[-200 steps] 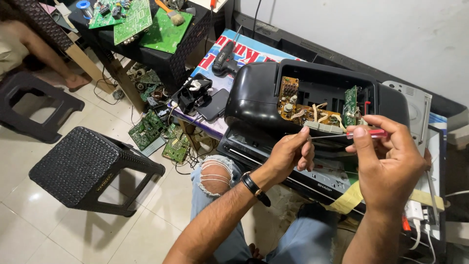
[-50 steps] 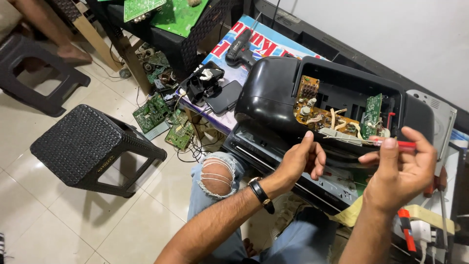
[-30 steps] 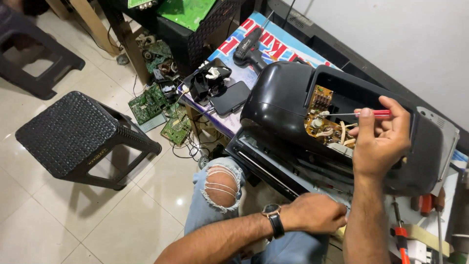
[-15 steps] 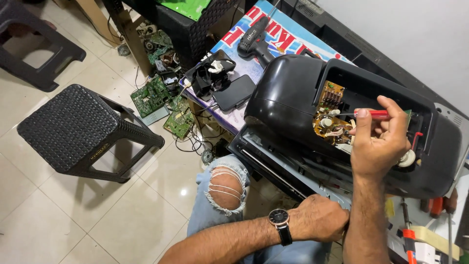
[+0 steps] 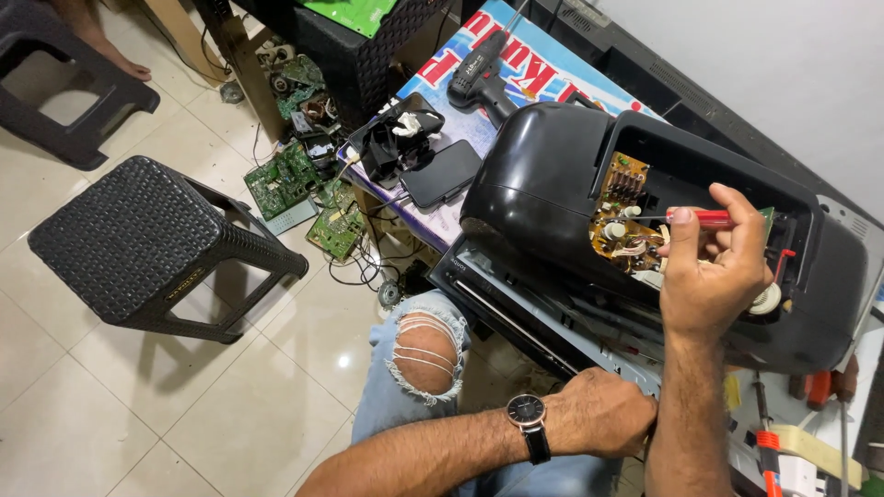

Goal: Using a screwdriver and hands to detach internal circuit boards and disconnect wiring from an electronic device.

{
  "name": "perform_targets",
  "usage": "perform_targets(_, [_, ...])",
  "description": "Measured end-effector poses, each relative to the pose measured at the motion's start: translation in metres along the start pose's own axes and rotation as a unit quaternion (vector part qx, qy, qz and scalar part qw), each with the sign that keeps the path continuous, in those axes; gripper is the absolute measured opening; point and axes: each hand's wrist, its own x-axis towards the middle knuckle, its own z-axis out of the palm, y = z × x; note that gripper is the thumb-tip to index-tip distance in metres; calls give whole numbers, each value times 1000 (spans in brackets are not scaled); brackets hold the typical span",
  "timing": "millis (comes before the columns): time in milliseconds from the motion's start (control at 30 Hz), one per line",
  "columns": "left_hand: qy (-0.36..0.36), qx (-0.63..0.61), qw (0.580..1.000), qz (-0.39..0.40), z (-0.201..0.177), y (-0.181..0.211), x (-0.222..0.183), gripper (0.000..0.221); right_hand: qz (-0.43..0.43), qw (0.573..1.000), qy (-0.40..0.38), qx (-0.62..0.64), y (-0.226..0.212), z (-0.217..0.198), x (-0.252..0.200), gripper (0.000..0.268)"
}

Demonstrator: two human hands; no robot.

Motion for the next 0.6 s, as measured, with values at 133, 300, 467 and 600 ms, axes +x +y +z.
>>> perform_targets(133, [9,-2,1000,6,2,-1,0,20,-6,1000,0,-8,0,0,0,22])
perform_targets(300, [-10,-12,1000,-2,-6,2,-3,22,-14,1000,2,-20,0,0,0,21])
perform_targets(467, [7,-3,1000,7,-2,2,-2,17,-28,999,0,-41,5,0,-2,22])
perform_targets(600, [18,4,1000,11,2,0,-2,18,-64,996,0,-67,10,-1,-1,24])
